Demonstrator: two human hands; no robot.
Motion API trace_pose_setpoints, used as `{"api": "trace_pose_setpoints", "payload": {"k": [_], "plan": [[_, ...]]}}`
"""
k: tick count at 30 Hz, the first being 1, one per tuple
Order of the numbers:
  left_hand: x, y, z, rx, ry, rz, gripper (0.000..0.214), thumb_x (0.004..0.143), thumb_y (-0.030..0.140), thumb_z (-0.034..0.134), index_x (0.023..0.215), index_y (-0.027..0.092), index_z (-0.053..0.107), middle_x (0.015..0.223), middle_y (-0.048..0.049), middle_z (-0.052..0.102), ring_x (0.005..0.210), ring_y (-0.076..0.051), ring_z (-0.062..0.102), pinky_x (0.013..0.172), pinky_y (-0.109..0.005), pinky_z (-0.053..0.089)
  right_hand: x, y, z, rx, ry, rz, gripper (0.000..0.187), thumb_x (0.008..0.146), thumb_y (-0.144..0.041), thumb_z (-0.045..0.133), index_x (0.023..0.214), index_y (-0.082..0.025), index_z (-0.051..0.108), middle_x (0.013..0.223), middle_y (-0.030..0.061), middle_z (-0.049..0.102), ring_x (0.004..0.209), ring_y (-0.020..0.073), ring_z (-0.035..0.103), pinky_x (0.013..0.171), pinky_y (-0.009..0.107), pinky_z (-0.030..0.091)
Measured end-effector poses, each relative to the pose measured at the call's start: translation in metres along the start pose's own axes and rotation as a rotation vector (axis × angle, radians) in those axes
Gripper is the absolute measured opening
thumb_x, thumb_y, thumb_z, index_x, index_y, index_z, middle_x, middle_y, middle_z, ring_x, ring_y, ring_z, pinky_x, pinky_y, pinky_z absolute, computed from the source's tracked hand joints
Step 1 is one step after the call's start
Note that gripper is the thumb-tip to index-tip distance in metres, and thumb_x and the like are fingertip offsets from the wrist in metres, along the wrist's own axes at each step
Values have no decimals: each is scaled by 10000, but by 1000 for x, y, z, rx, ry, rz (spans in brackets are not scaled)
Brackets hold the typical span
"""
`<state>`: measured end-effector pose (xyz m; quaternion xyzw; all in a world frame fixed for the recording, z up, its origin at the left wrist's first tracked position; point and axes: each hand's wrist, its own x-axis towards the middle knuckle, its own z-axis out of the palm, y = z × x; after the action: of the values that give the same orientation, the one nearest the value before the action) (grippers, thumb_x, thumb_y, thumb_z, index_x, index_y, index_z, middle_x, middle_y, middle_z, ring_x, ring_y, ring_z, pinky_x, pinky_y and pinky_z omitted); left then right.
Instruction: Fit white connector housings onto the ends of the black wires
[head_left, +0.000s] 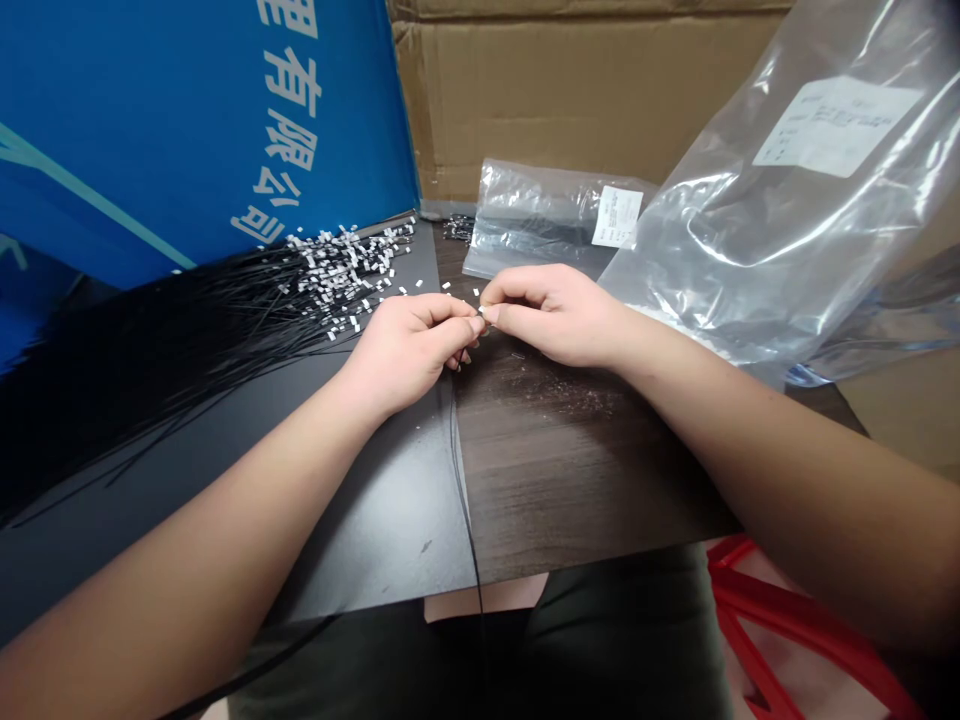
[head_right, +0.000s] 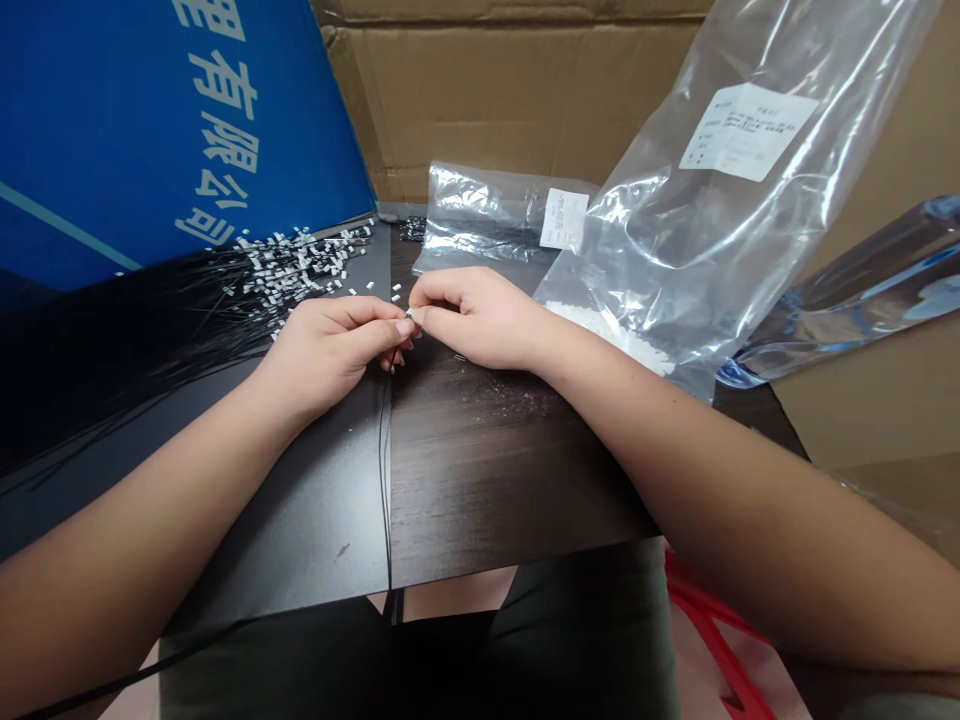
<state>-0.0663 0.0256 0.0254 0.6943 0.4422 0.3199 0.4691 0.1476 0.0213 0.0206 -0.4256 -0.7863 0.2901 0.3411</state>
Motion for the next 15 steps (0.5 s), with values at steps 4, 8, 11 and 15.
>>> {"api": "trace_pose_setpoints", "payload": {"k": [4,8,11,15], "plan": [[-1,1,0,9,-4,1,199,866,340,774,774,163,773,648,-17,688,598,-133,607,613,-257,514,0,1,0,4,-10,1,158,922,-250,589,856,-186,718,851,22,707,795,179,581,738,318,408],[-1,1,1,3,5,0,192,867,326,770,765,164,769,648,-20,692,591,-133,615,607,-255,523,1,1,0,3,-12,0,167,929,-257,589,862,-186,725,853,23,701,805,180,580,749,321,412],[-1,2,1,-32,-8,-19,194,871,329,776,772,162,770,661,-27,714,592,-135,635,616,-259,540,1,0,-1,20,-8,6,164,930,-262,600,860,-184,725,847,22,701,800,176,581,750,322,421],[-2,4,-2,-63,-80,-60,219,874,360,806,812,150,798,675,-45,739,600,-145,669,635,-272,578,0,0,-6,40,-12,39,137,908,-244,622,828,-187,718,811,13,689,775,169,577,735,322,428]]}}
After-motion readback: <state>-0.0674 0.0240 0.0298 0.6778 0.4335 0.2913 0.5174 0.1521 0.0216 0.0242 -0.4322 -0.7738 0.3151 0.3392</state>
